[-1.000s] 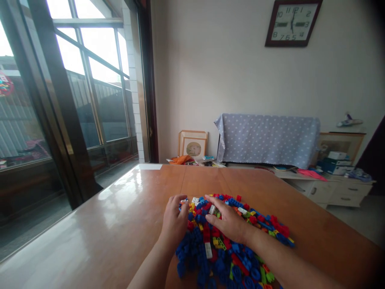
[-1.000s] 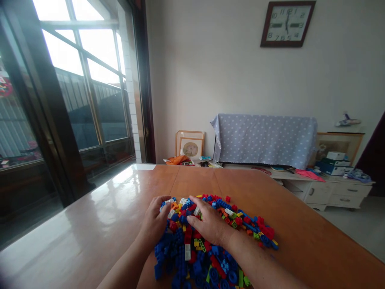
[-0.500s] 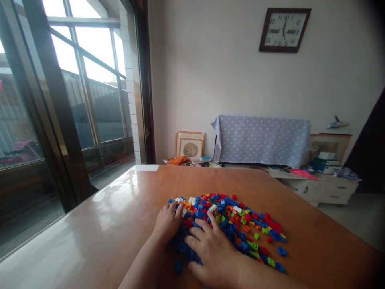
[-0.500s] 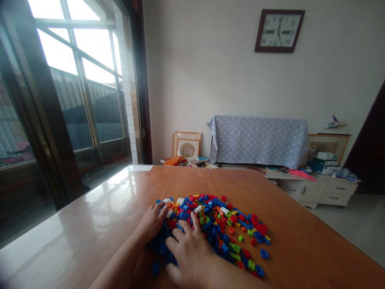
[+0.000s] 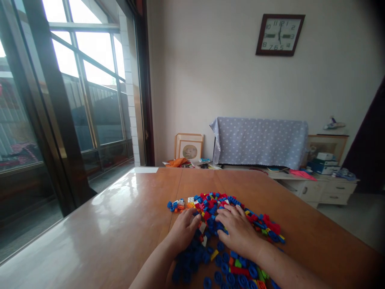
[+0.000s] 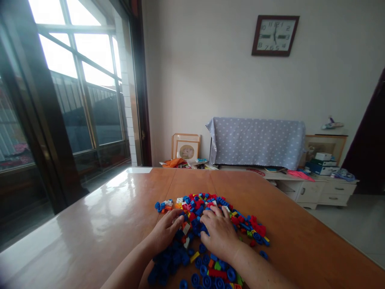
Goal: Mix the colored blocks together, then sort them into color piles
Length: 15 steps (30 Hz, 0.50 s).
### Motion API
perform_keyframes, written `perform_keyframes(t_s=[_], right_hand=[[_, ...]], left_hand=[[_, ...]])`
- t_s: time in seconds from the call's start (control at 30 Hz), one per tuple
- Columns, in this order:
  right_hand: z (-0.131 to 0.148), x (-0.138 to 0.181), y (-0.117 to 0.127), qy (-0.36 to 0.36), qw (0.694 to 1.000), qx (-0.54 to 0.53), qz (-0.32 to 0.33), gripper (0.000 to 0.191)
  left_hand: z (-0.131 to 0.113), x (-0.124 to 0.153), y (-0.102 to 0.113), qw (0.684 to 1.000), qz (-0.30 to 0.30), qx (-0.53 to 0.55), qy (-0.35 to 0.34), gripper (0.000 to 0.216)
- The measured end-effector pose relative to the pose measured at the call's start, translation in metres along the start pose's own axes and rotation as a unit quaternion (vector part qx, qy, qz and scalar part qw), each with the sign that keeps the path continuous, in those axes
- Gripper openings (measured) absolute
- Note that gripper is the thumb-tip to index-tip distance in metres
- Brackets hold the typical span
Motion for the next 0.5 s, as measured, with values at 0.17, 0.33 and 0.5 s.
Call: perform_keyframes(t_s=[0.17,0.33,0.5], right_hand=[[-0.037,0.006,0.005,-0.047,0.998,0.006,-0.033,0.033],[-0.053,0.017,0.022,-0.076,0.991,0.023,-0.107,0.040],[0.011,0.029,0.032,0.023,0.993,-0.034,-0.112,0.038]], left_hand=[[-0.030,0.017,-0.013,0.989,0.093,0.111,0.005,0.057],[-0.044,0.017,0.007,0.979,0.049,0.196,0.011,0.056],[-0.018,0.004,0.047,0.963,-0.126,0.236,0.040,0.058]])
Point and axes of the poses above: each hand's wrist, its own x-axis away from the middle knuckle, its own y-axis out of the back of the hand, z = x × y, the point moved 8 cm from there along -x, towards the middle knuckle, and after that the axes turned 6 degrees about y, right-handed, at the moved point
